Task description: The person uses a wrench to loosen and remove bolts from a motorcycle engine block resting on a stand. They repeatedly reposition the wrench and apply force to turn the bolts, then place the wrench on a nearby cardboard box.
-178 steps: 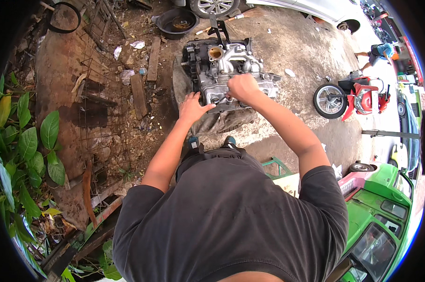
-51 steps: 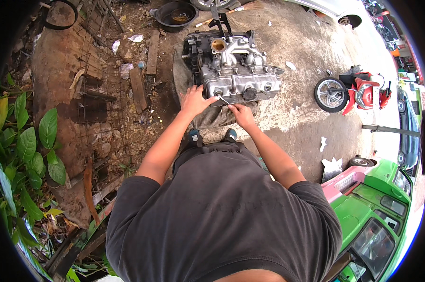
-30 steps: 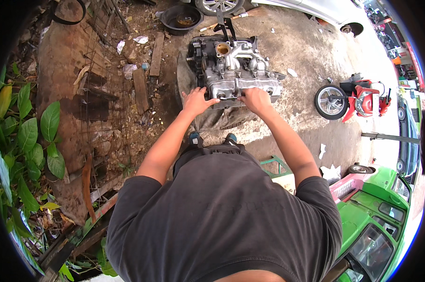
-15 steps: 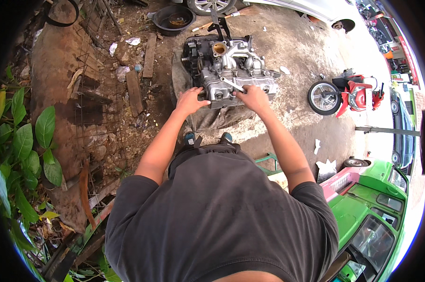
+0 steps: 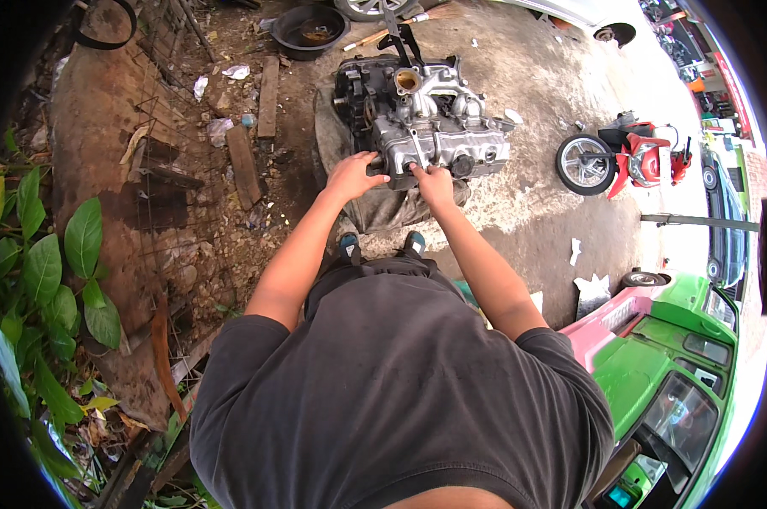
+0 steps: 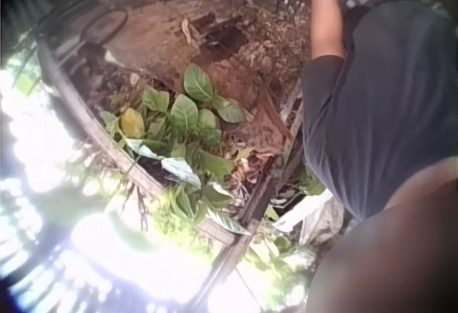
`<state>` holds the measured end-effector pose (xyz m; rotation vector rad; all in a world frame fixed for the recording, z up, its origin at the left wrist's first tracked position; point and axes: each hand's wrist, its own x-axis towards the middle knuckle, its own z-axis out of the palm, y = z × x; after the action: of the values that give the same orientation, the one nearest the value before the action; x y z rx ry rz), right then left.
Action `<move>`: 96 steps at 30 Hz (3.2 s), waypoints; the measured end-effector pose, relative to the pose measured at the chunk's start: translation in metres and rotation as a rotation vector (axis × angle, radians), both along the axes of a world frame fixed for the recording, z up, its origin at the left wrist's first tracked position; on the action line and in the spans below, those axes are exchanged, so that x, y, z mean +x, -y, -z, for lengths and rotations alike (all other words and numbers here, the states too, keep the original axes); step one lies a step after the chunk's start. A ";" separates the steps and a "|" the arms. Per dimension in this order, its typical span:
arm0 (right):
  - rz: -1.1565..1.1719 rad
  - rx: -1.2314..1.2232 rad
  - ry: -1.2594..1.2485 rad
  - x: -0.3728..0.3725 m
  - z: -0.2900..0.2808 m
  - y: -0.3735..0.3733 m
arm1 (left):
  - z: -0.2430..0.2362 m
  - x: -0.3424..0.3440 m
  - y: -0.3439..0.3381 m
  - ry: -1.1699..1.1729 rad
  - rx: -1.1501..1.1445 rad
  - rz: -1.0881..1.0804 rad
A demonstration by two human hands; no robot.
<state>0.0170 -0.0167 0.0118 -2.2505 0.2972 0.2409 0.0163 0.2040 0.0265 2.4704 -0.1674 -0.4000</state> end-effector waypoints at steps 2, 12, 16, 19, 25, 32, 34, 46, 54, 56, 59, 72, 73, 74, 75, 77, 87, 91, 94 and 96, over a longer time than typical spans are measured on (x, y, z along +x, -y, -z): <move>-0.013 -0.090 0.051 0.002 -0.003 -0.005 | 0.001 0.000 -0.001 -0.005 -0.006 0.009; 0.003 -0.069 0.222 -0.010 -0.008 -0.019 | 0.002 0.003 -0.005 -0.019 0.013 0.079; 0.002 -0.165 0.212 -0.014 -0.007 -0.025 | 0.004 0.005 -0.004 -0.001 0.011 0.114; -0.015 -0.202 0.166 -0.017 -0.012 -0.022 | 0.004 0.006 -0.006 -0.005 0.004 0.121; -0.078 -0.209 0.189 -0.030 -0.032 0.022 | -0.001 0.006 -0.008 -0.054 -0.039 0.108; -0.216 -0.312 0.048 -0.027 -0.030 0.054 | -0.014 0.006 0.014 -0.088 0.036 -0.044; -0.256 -0.336 0.055 -0.023 -0.030 0.057 | -0.016 0.003 0.020 -0.078 0.071 -0.062; -0.558 -0.463 0.168 0.008 -0.039 0.074 | -0.016 0.001 0.039 -0.064 0.128 -0.176; -0.622 -0.476 0.305 0.011 -0.035 0.075 | -0.023 0.000 0.046 -0.073 0.143 -0.197; -0.600 -0.471 0.300 0.008 -0.034 0.074 | -0.025 0.002 0.048 -0.086 0.152 -0.200; -0.616 -0.494 0.269 0.005 -0.034 0.071 | -0.023 0.001 0.051 -0.094 0.175 -0.215; -0.993 -0.436 -0.061 0.092 -0.097 0.144 | -0.011 -0.008 0.059 -0.038 0.262 -0.267; -1.014 -0.440 0.024 0.101 -0.108 0.142 | -0.010 -0.008 0.058 -0.038 0.272 -0.262; -1.004 -0.407 0.045 0.108 -0.120 0.137 | -0.010 -0.008 0.058 -0.028 0.273 -0.258; -1.015 -0.442 0.107 0.114 -0.132 0.129 | -0.010 -0.008 0.057 -0.018 0.275 -0.252; -1.034 -0.486 0.249 0.116 -0.152 0.107 | -0.009 -0.008 0.056 -0.011 0.277 -0.237; -1.182 -1.012 0.486 0.061 -0.186 0.026 | -0.017 -0.004 0.049 -0.091 0.243 -0.181; -0.983 -0.979 0.303 0.049 -0.179 0.049 | -0.014 -0.002 0.035 -0.081 0.146 -0.123; -0.637 -0.615 0.191 0.029 -0.161 0.091 | -0.008 -0.002 0.023 -0.078 0.055 -0.108; -0.431 -0.368 0.016 0.009 -0.125 0.106 | -0.004 -0.001 0.021 -0.077 -0.007 -0.140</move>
<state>0.0257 -0.1225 0.1363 -2.6642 -0.1732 0.4214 0.0156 0.1831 0.0305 2.4377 0.0353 -0.4320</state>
